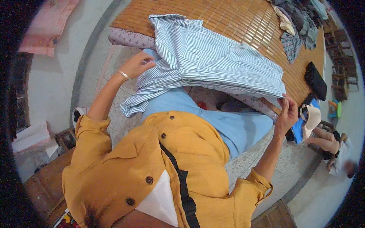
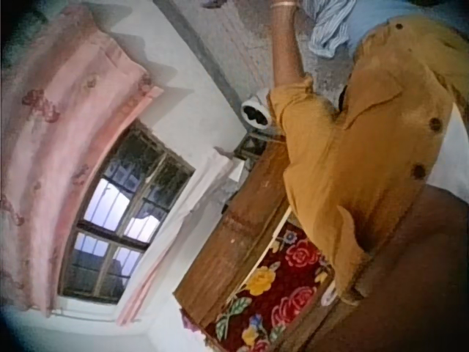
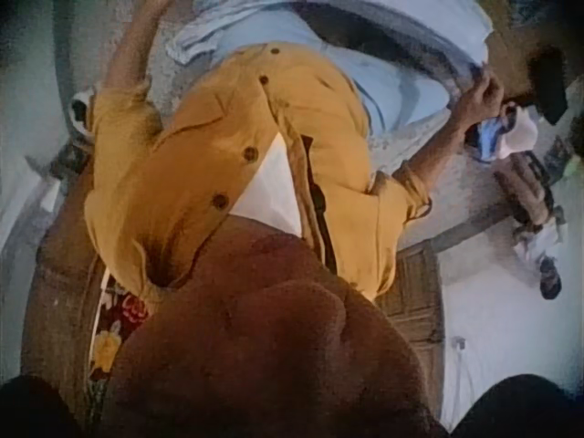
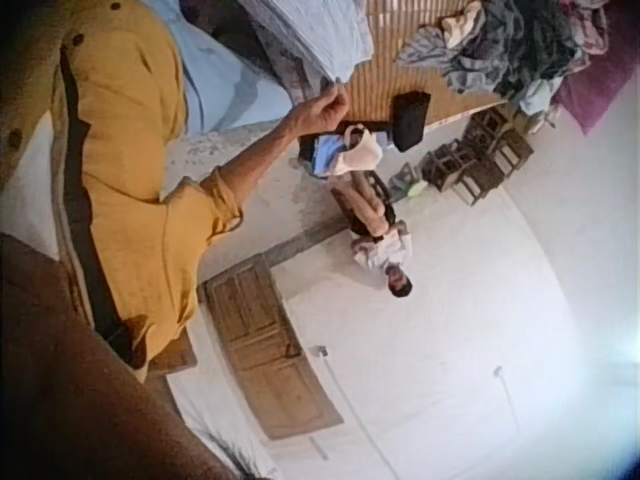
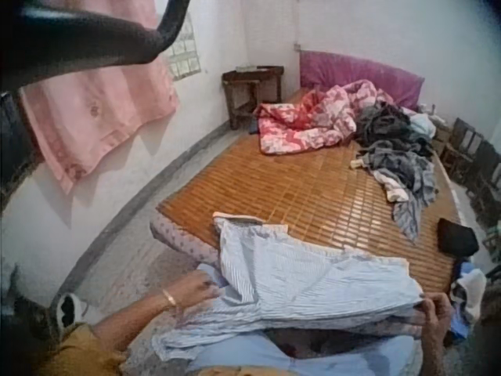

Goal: The person folds a black garment, a beige bra, and a striped shirt on a bamboo mat, placing each item into a neat stack. The person then picks up a pair of light-colored underwear and begins to fold it.

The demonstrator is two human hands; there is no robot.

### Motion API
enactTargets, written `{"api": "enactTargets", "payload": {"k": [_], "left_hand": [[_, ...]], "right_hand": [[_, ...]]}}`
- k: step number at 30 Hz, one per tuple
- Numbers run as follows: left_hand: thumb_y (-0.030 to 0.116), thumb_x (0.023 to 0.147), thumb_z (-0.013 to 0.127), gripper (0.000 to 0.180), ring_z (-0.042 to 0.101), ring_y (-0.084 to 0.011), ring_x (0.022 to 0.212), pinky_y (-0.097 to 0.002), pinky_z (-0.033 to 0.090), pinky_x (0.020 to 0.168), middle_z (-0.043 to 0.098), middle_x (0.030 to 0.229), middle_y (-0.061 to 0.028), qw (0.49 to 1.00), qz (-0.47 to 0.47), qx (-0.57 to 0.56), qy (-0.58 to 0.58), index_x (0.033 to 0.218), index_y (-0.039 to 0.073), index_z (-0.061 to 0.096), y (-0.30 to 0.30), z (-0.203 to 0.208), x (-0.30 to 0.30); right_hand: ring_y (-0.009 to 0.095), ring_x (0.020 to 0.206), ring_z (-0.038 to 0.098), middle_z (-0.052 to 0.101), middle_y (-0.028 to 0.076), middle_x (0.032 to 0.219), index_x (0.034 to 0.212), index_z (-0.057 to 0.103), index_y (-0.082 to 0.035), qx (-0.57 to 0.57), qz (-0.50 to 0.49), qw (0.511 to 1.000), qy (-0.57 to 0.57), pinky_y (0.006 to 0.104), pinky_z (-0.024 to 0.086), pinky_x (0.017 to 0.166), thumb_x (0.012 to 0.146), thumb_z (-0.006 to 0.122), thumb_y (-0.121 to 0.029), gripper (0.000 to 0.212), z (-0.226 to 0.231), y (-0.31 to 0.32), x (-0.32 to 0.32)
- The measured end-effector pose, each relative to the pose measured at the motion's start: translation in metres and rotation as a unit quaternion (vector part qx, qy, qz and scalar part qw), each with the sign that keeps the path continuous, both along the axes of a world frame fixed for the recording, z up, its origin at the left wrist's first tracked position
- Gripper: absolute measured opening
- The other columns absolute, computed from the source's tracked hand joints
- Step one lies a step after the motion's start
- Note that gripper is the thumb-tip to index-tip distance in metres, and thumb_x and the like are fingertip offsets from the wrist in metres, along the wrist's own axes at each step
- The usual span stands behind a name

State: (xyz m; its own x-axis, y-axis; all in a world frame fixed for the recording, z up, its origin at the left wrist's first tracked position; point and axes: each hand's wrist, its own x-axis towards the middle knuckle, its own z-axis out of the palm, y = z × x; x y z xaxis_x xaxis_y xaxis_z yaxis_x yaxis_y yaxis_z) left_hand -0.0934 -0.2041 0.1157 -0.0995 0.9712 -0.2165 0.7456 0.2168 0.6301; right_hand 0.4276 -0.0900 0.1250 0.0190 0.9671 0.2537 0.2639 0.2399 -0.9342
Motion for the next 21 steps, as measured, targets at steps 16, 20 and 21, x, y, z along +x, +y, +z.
{"api": "enactTargets", "payload": {"k": [16,20,21], "left_hand": [[0.022,0.083,0.062,0.041,0.057,-0.0158,0.097,-0.0286,0.044,0.087,0.061,0.108,-0.0080,0.930,0.076,0.012,-0.361,0.118,0.002,0.054,0.032,-0.007,0.018],[0.010,0.082,0.058,0.031,0.061,-0.0153,0.080,-0.0293,0.049,0.074,0.066,0.093,-0.0063,0.985,0.074,0.048,-0.146,0.112,0.003,0.059,0.017,-0.035,-0.006],[0.010,0.081,0.058,0.028,0.061,-0.0187,0.078,-0.0303,0.049,0.072,0.065,0.089,-0.0085,0.993,0.039,0.106,-0.023,0.108,0.004,0.060,0.014,-0.040,-0.005]], "right_hand": [[0.018,0.089,0.061,0.061,0.013,0.100,0.094,0.056,0.006,0.016,-0.019,1.000,0.010,0.0312,0.053,0.082,0.092,0.052,-0.007,0.014,0.007,-0.001,0.016],[0.018,0.088,0.061,0.062,0.013,0.099,0.094,0.056,0.006,0.029,-0.021,0.999,-0.021,0.0315,0.053,0.081,0.091,0.052,-0.008,0.015,-0.001,-0.003,0.009],[0.018,0.088,0.062,0.062,0.013,0.098,0.095,0.057,0.006,0.024,-0.032,0.999,-0.018,0.0315,0.053,0.081,0.091,0.052,-0.008,0.015,-0.001,-0.001,0.006]]}}
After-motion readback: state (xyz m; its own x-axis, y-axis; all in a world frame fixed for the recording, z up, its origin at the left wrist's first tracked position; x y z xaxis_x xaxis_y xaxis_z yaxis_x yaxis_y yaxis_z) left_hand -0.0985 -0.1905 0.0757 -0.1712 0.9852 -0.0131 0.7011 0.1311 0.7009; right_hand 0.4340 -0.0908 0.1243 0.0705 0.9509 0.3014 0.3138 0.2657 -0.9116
